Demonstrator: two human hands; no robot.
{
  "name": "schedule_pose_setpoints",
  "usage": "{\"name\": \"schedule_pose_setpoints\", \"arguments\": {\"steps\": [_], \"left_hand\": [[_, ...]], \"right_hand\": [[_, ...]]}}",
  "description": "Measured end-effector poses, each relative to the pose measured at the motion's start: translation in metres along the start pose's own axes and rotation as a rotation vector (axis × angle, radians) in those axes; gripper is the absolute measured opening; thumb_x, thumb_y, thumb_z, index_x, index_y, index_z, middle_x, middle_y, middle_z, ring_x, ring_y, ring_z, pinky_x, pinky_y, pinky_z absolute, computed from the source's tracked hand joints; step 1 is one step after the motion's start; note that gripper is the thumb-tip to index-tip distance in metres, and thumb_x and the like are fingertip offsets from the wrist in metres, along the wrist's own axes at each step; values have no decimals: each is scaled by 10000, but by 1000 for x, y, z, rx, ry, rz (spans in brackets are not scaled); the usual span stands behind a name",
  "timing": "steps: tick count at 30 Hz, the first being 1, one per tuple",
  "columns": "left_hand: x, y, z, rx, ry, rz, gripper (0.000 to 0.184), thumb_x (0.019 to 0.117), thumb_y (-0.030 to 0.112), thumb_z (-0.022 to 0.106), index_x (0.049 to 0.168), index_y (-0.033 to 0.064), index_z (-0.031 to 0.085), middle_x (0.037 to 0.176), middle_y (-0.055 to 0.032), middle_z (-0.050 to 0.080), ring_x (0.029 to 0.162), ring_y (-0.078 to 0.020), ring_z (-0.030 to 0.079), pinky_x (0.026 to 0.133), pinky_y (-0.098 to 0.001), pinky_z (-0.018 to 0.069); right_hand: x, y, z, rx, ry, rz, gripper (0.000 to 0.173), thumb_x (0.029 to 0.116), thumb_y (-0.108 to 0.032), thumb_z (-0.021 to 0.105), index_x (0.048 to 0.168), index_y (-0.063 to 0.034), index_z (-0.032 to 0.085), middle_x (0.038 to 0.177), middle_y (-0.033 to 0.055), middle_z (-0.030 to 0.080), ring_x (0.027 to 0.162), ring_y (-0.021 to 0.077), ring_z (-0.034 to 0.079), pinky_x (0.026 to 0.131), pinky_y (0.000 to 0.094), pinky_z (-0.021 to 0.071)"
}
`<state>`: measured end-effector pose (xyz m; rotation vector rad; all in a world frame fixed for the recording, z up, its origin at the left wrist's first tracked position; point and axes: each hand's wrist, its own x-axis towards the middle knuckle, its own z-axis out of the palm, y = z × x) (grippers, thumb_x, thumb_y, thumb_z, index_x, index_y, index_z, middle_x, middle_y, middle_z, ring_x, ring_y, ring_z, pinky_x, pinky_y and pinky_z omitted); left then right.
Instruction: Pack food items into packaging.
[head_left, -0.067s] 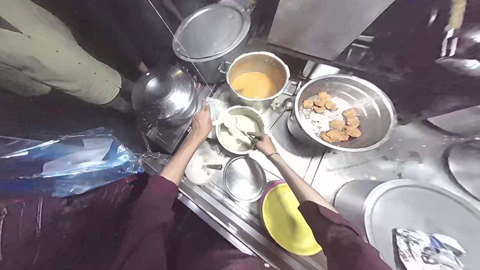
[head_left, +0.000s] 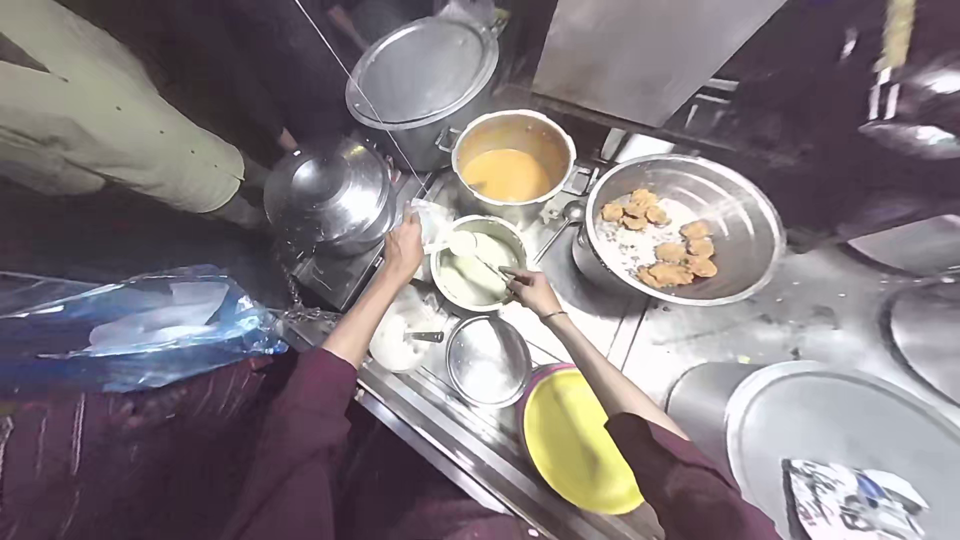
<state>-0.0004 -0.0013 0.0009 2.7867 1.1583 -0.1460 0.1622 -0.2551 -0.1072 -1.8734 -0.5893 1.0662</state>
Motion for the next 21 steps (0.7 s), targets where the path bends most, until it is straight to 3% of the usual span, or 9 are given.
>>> {"name": "schedule_pose_setpoints", "arguments": {"steps": [4, 10, 13, 15, 16, 18, 19, 20, 21], "left_hand": [[-21, -1, -3, -71, 8, 75, 494, 833, -34, 712, 1315, -5, 608, 1499, -212, 504, 930, -463, 686, 727, -630, 566], [-21, 22, 9, -184, -38, 171, 548, 810, 16, 742, 1346, 70, 639, 1526, -128, 522, 1031, -430, 681, 806, -642, 552], [-13, 38, 19, -371, -77, 164, 673, 751, 67, 794, 1396, 150, 623, 1257, -185, 683, 1051, -420, 672, 840, -646, 536], [-14, 47, 11, -556, -169, 73, 721, 758, 86, 813, 1438, 187, 598, 1140, -216, 707, 907, -380, 705, 771, -596, 575], [-16, 47, 10, -649, -216, 27, 751, 767, 74, 810, 1466, 203, 566, 1116, -218, 708, 785, -341, 725, 695, -545, 619], [-15, 40, 12, -791, -263, -44, 790, 789, 41, 793, 1507, 222, 519, 1111, -234, 702, 649, -309, 716, 626, -497, 634], [-16, 35, 14, -815, -265, -63, 802, 781, 32, 783, 1509, 241, 520, 1108, -235, 704, 635, -311, 716, 613, -500, 635], [-19, 29, 14, -821, -266, -75, 810, 772, 26, 781, 1505, 258, 525, 1124, -237, 700, 654, -325, 716, 615, -516, 630], [-20, 26, 11, -820, -265, -85, 812, 766, 17, 781, 1499, 261, 531, 1160, -238, 689, 684, -341, 716, 626, -534, 626]], "right_hand": [[-42, -38, -33, 15, 14, -40, 360, 1012, -96, 567, 1350, -147, 680, 833, 48, 712, 549, 99, 535, 509, 296, 459], [-79, -91, -62, -208, 19, -71, 344, 1017, -158, 591, 1338, -228, 695, 829, 4, 726, 583, 102, 598, 563, 312, 513], [-92, -96, -38, -666, 101, -291, 416, 1008, -115, 525, 1368, -262, 674, 962, 78, 755, 786, 260, 715, 732, 510, 584], [-99, -83, -26, -997, 225, -516, 549, 920, 25, 529, 1407, -210, 627, 1013, 195, 712, 795, 414, 702, 631, 579, 554], [-99, -73, -26, -1032, 306, -593, 554, 901, 45, 546, 1388, -200, 643, 1018, 198, 718, 794, 422, 705, 616, 575, 555], [-96, -64, -40, -800, 414, -583, 452, 955, -9, 550, 1307, -236, 719, 998, 109, 763, 797, 313, 738, 646, 528, 585], [-93, -61, -50, -607, 386, -489, 384, 990, -71, 564, 1286, -247, 735, 981, 34, 777, 764, 204, 732, 658, 446, 601], [-87, -57, -59, -370, 317, -358, 315, 1017, -120, 586, 1276, -216, 737, 934, -14, 777, 662, 110, 691, 595, 333, 589], [-79, -55, -68, -137, 237, -206, 296, 1020, -123, 611, 1288, -168, 727, 891, 13, 773, 578, 107, 642, 524, 301, 541]]}}
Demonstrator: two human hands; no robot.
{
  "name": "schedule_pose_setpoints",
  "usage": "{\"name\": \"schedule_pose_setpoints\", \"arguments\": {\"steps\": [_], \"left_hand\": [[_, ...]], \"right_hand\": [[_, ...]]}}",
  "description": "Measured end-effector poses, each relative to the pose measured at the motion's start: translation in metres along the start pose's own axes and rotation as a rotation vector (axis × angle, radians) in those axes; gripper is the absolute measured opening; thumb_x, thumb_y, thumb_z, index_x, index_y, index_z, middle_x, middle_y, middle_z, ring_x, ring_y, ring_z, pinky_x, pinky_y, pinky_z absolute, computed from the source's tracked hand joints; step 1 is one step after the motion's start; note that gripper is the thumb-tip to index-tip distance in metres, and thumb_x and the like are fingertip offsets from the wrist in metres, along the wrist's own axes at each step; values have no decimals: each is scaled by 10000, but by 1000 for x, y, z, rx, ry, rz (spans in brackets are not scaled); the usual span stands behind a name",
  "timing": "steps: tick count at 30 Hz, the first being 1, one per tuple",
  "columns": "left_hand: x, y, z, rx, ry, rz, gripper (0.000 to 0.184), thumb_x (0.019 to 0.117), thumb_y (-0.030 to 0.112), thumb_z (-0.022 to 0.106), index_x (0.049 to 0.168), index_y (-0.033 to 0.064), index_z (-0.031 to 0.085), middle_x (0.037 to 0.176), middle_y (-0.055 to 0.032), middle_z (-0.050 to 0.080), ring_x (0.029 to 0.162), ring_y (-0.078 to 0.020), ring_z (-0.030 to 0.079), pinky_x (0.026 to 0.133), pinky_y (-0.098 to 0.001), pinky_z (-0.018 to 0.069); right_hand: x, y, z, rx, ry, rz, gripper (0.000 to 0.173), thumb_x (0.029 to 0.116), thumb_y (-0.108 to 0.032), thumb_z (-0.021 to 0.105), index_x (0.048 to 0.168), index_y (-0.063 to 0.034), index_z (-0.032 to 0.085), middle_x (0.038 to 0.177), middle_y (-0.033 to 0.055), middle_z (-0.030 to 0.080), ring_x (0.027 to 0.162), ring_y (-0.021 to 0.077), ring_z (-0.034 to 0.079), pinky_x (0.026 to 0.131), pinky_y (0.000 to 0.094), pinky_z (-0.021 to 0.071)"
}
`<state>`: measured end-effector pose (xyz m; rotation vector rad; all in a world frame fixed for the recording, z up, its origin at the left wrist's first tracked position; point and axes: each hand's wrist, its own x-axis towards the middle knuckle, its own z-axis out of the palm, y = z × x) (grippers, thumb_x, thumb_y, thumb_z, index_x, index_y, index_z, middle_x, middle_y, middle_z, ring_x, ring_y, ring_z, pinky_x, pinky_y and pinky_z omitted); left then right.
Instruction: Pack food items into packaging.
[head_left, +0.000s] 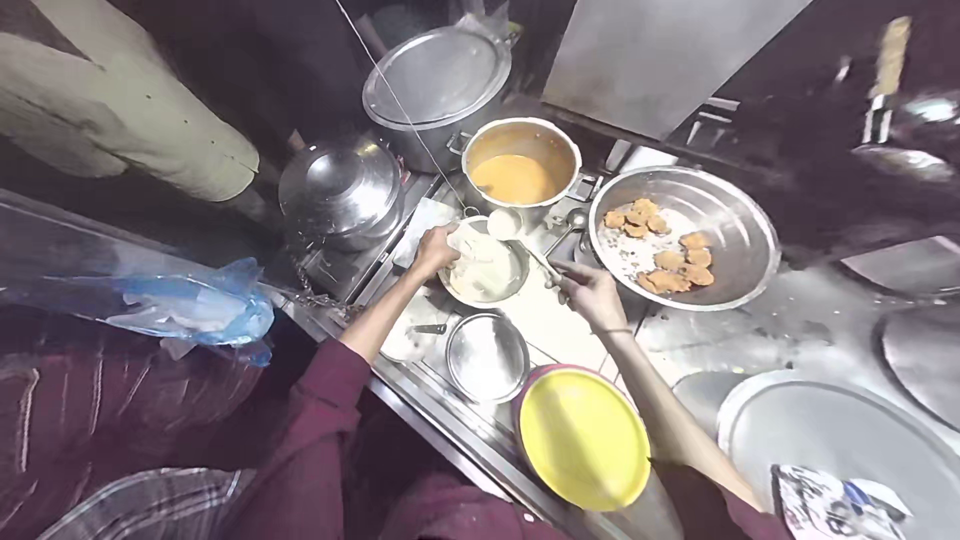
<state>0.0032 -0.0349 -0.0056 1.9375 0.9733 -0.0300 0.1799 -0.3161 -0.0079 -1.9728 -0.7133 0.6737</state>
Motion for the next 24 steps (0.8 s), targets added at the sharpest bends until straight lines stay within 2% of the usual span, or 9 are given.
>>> {"name": "schedule_pose_setpoints", "arguments": {"steps": [1, 3, 5, 6, 9, 13, 17, 20, 24], "left_hand": [[-2, -1, -4, 10, 1, -17, 809, 767, 8, 778, 1497, 256, 533, 1199, -232, 680, 705, -343, 722, 637, -537, 628], [4, -1, -11, 59, 9, -51, 792, 770, 15, 769, 1495, 242, 543, 1253, -190, 679, 718, -296, 741, 668, -506, 651], [7, 1, -16, 79, 24, -80, 785, 781, 20, 765, 1497, 248, 539, 1212, -198, 688, 679, -279, 729, 651, -487, 648], [5, 2, -17, 100, 28, -93, 785, 784, 21, 759, 1500, 252, 535, 1174, -211, 695, 655, -276, 723, 637, -482, 643], [2, 5, -21, 197, 68, -78, 795, 775, 23, 766, 1503, 240, 534, 1171, -219, 688, 700, -297, 726, 644, -508, 637], [-7, 5, -39, 332, 124, -77, 747, 810, 67, 744, 1501, 260, 536, 1241, -186, 683, 948, -346, 721, 797, -582, 597], [-8, -4, -50, 295, 197, -88, 699, 849, 69, 717, 1505, 223, 532, 1265, -186, 674, 958, -335, 726, 814, -570, 604], [-10, -10, -58, 297, 250, -111, 707, 841, 80, 721, 1509, 212, 529, 1274, -194, 675, 1025, -361, 706, 877, -605, 566], [-18, -11, -58, 236, 273, -133, 708, 840, 75, 726, 1504, 222, 528, 1158, -219, 699, 827, -362, 723, 731, -584, 602]], "right_hand": [[10, 6, -2, 90, -61, 135, 297, 1017, -123, 623, 1297, -150, 718, 863, 42, 765, 552, 125, 618, 506, 309, 518], [36, 23, 13, -167, -149, 164, 285, 994, -166, 623, 1254, -185, 738, 875, 38, 764, 615, 164, 653, 586, 391, 551], [60, 34, 50, -587, -203, 5, 259, 928, -166, 661, 1167, -164, 761, 975, 134, 758, 834, 335, 726, 728, 595, 580], [65, 37, 73, -756, -250, -103, 250, 895, -117, 673, 1135, -96, 738, 1012, 206, 728, 881, 420, 713, 722, 640, 559], [79, 35, 118, -1035, -499, -313, 287, 944, -76, 638, 1202, 51, 634, 1142, 304, 634, 1010, 485, 663, 813, 621, 563], [81, 17, 136, -842, -513, -54, 214, 915, -206, 662, 1047, -51, 728, 1032, 226, 719, 971, 443, 698, 782, 643, 547], [85, 37, 139, -518, -465, 209, 282, 943, -283, 665, 1190, -186, 760, 1131, 197, 731, 1089, 422, 681, 916, 672, 512], [82, 58, 129, -304, -411, 222, 300, 958, -285, 643, 1223, -208, 758, 1085, 153, 754, 1010, 354, 715, 908, 632, 541], [70, 55, 100, -63, -336, 241, 285, 1003, -236, 627, 1262, -188, 736, 934, 119, 747, 766, 233, 707, 770, 487, 592]]}}
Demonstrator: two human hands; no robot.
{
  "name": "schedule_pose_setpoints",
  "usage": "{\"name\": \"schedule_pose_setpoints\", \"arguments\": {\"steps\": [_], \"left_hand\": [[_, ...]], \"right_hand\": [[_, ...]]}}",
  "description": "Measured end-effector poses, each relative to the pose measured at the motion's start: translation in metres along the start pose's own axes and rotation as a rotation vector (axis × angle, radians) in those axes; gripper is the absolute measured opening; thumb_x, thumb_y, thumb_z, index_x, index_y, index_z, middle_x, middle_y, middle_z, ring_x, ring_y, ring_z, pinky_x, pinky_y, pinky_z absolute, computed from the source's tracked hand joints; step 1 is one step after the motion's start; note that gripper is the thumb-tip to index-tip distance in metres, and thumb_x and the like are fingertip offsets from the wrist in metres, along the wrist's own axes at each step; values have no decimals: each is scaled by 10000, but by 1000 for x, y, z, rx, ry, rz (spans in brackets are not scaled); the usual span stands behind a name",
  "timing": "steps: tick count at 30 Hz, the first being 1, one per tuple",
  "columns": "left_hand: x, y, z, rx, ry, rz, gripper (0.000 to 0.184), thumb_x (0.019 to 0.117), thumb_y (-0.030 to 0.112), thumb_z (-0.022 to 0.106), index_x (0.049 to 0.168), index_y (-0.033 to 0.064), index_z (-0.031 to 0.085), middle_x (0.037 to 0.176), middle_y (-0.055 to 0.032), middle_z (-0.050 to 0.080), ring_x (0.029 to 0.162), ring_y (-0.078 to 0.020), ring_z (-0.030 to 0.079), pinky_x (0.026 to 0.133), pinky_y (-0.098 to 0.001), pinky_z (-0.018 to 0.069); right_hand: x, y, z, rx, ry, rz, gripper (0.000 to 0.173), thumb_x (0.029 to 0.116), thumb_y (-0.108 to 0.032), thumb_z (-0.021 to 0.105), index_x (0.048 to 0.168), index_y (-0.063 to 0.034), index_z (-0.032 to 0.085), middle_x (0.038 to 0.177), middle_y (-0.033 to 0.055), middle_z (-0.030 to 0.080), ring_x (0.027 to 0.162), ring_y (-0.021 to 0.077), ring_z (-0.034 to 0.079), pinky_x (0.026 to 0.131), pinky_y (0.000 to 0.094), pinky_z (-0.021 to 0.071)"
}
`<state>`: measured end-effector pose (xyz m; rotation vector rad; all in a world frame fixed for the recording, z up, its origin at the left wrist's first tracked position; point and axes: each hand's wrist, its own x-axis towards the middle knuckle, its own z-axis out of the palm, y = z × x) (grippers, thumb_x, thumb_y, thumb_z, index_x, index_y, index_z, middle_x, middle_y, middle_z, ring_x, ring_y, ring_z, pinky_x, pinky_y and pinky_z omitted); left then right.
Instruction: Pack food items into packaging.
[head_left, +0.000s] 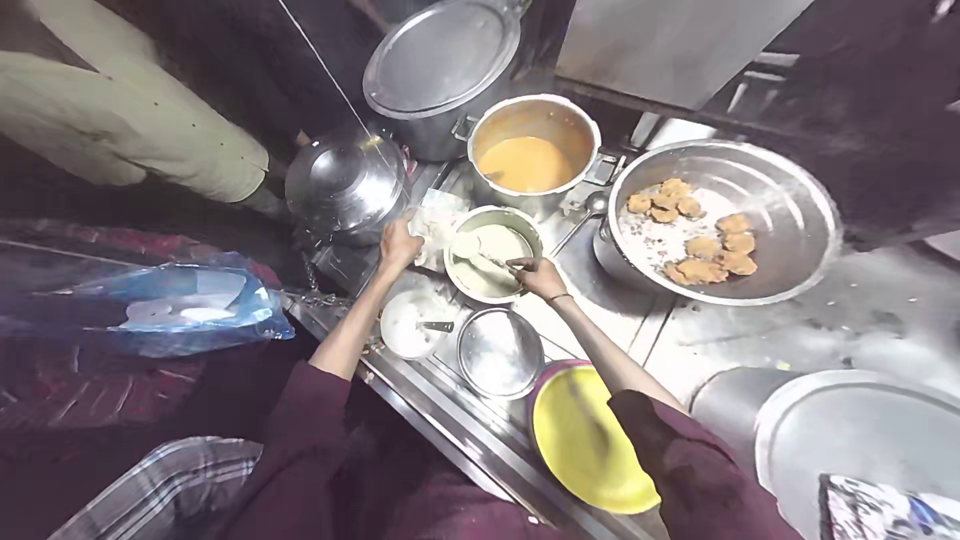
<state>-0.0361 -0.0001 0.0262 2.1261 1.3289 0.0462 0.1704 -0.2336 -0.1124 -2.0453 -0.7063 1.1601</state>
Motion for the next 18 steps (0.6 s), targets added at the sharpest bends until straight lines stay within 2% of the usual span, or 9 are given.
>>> {"name": "schedule_pose_setpoints", "arguments": {"steps": [2, 6, 9, 11, 13, 15, 17, 18], "left_hand": [[-7, -1, 0, -61, 15, 17, 697, 840, 69, 732, 1490, 222, 535, 1113, -245, 700, 761, -384, 709, 665, -588, 592], [6, -1, 11, -59, -4, 19, 706, 816, 73, 736, 1477, 234, 551, 1108, -225, 703, 752, -354, 714, 677, -568, 605], [8, 6, 19, -73, -59, 52, 725, 815, 57, 737, 1491, 223, 533, 1152, -236, 690, 770, -362, 719, 686, -569, 614], [8, 13, 28, -66, -84, 81, 724, 807, 59, 740, 1484, 222, 544, 1131, -231, 698, 738, -345, 720, 676, -557, 618], [10, 17, 41, -76, -101, 115, 712, 799, 71, 753, 1471, 215, 562, 1127, -226, 700, 745, -344, 724, 688, -562, 621], [12, 23, 53, -91, -129, 125, 713, 799, 87, 769, 1470, 212, 563, 1139, -220, 699, 764, -341, 725, 702, -559, 622], [10, 33, 58, -134, -161, 123, 744, 795, 80, 783, 1486, 221, 546, 1140, -208, 704, 748, -316, 727, 693, -523, 630], [8, 37, 60, -172, -176, 123, 753, 797, 68, 784, 1493, 220, 538, 1140, -204, 705, 713, -296, 726, 669, -493, 637]], "right_hand": [[-12, -7, -14, 77, 21, -50, 293, 1014, -177, 597, 1276, -177, 728, 875, 80, 737, 686, 160, 664, 688, 395, 573], [-48, -31, -48, 172, 74, -119, 303, 1007, -97, 595, 1279, -141, 720, 840, 45, 728, 619, 92, 612, 594, 291, 524], [-71, -50, -76, 37, 134, -174, 300, 1002, -146, 612, 1269, -204, 737, 828, 4, 735, 603, 95, 605, 598, 328, 522], [-83, -59, -89, -29, 155, -187, 287, 1009, -185, 611, 1252, -253, 746, 817, -12, 741, 599, 105, 621, 597, 349, 535], [-92, -68, -95, -17, 141, -190, 280, 1010, -187, 615, 1255, -238, 741, 832, 4, 745, 613, 110, 637, 593, 340, 542], [-102, -77, -91, -76, 157, -211, 284, 1004, -190, 617, 1255, -241, 740, 847, 5, 751, 647, 118, 661, 634, 356, 562], [-111, -78, -74, -344, 248, -347, 336, 1000, -168, 576, 1283, -265, 729, 904, 21, 759, 742, 173, 705, 715, 437, 593], [-113, -72, -61, -534, 321, -459, 410, 978, -110, 545, 1319, -269, 707, 956, 65, 759, 798, 254, 724, 719, 510, 592]]}}
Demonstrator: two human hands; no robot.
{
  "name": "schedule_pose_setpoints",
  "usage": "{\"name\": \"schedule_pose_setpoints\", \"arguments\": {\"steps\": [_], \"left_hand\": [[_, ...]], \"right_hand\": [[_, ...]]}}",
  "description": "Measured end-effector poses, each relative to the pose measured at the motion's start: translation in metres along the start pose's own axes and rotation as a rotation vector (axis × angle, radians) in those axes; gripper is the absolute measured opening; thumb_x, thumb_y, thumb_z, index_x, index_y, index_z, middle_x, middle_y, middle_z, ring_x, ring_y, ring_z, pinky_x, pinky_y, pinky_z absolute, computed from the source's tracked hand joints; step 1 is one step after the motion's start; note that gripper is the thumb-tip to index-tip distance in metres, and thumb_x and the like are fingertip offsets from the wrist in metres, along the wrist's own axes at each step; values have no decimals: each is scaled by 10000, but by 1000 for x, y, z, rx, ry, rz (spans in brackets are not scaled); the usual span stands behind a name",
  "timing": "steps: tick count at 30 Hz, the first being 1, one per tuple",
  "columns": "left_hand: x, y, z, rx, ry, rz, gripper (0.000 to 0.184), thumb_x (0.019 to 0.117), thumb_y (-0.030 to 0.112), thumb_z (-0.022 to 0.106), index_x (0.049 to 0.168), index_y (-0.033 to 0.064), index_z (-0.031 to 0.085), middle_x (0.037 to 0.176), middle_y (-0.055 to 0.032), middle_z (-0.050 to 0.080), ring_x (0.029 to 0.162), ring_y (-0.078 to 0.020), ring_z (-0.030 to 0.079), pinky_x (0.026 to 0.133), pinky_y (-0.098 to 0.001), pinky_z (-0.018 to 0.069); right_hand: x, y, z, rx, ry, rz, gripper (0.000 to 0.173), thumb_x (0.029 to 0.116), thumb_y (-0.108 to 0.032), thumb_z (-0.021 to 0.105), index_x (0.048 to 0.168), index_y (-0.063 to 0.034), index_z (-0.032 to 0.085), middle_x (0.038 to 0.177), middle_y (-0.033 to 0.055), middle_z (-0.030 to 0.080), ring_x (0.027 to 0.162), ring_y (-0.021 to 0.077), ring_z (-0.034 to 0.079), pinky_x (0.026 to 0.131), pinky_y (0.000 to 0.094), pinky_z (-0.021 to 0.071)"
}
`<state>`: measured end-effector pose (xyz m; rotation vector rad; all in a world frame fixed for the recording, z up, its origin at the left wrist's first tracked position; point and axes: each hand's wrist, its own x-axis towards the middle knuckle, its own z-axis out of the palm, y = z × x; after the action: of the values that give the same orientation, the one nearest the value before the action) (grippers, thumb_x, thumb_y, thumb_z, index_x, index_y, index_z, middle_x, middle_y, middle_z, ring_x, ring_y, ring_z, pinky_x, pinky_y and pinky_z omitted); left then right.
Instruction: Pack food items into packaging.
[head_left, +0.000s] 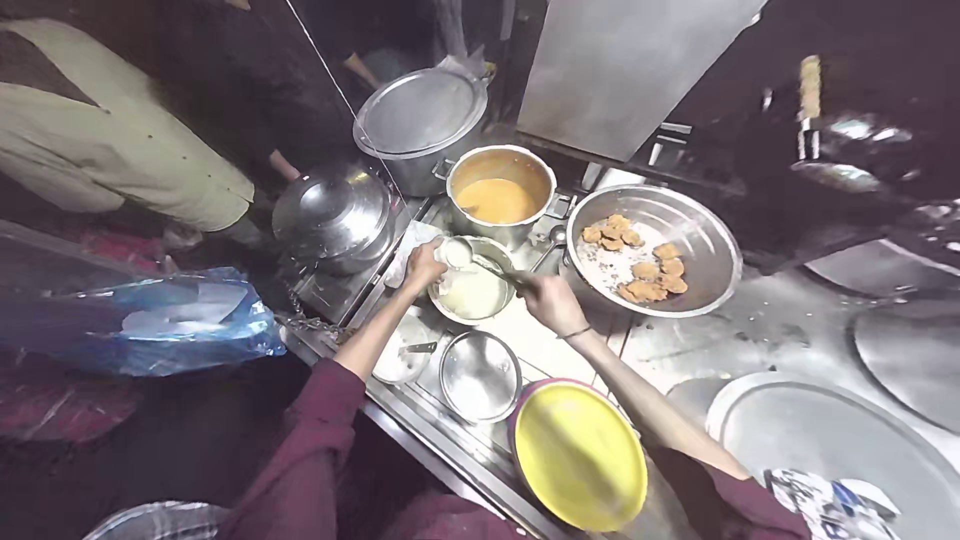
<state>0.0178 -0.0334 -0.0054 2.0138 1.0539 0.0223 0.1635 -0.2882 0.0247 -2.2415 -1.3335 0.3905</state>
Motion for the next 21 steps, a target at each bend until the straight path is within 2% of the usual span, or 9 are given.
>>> {"name": "schedule_pose_setpoints", "arguments": {"steps": [3, 5, 7, 9, 14, 16, 18, 19, 21], "left_hand": [[-4, 8, 2, -85, -15, -6, 742, 811, 51, 788, 1490, 226, 542, 1186, -200, 696, 660, -272, 715, 637, -459, 637], [-6, 7, -2, -105, -13, -25, 715, 827, 19, 741, 1484, 227, 549, 1212, -193, 686, 665, -271, 716, 632, -455, 638], [-7, -1, -5, -79, 7, -29, 712, 814, -7, 711, 1470, 228, 567, 1206, -189, 692, 677, -282, 720, 628, -473, 637], [-6, -6, -5, -39, 10, -31, 697, 821, 2, 701, 1465, 234, 570, 1234, -180, 685, 737, -298, 728, 659, -500, 635], [-11, -7, -9, 30, 5, -34, 673, 844, 22, 681, 1465, 255, 571, 1202, -168, 701, 702, -283, 724, 651, -493, 631], [-18, 0, -13, 31, -7, -26, 666, 849, 19, 685, 1461, 258, 576, 1181, -164, 708, 680, -269, 723, 642, -476, 635], [-28, 6, -17, 28, -13, -17, 672, 843, 13, 691, 1448, 288, 591, 1164, -157, 717, 657, -259, 718, 633, -470, 635], [-34, 9, -16, 15, -21, -14, 678, 838, 4, 691, 1439, 304, 599, 1157, -159, 718, 639, -257, 712, 623, -469, 633], [-49, 23, -13, 10, -38, 12, 639, 853, 7, 686, 1414, 304, 620, 1150, -157, 721, 638, -254, 716, 617, -465, 636]], "right_hand": [[-20, 14, 32, -233, 248, -232, 508, 915, 26, 548, 1353, -195, 677, 1017, 169, 733, 837, 381, 719, 665, 549, 579], [-25, 26, 35, 40, 341, -70, 409, 983, -47, 550, 1306, -228, 725, 1014, 75, 774, 840, 243, 748, 737, 478, 616], [-26, 42, 38, 331, 321, 149, 322, 1023, -150, 556, 1293, -196, 725, 921, -10, 768, 675, 91, 694, 627, 322, 608], [-22, 59, 38, 425, 203, 352, 321, 1020, -172, 565, 1305, -171, 714, 861, 5, 762, 598, 108, 659, 586, 345, 579], [17, 71, 91, 318, -266, 459, 289, 995, -235, 600, 1224, -117, 733, 930, 111, 758, 752, 252, 722, 746, 495, 604], [34, 54, 98, 159, -298, 351, 350, 1003, -326, 593, 1254, -119, 721, 1147, 158, 731, 1056, 328, 704, 945, 563, 552], [46, 28, 93, 142, -163, 190, 514, 1008, -491, 579, 1350, -117, 662, 1358, 183, 628, 1295, 358, 570, 1118, 552, 433], [50, 18, 92, 242, -117, 174, 611, 973, -546, 621, 1414, -123, 608, 1392, 168, 603, 1299, 330, 567, 1118, 529, 441], [50, -1, 86, 509, -150, 257, 657, 912, -491, 742, 1429, -128, 563, 1245, 139, 685, 1052, 271, 707, 927, 498, 591]]}}
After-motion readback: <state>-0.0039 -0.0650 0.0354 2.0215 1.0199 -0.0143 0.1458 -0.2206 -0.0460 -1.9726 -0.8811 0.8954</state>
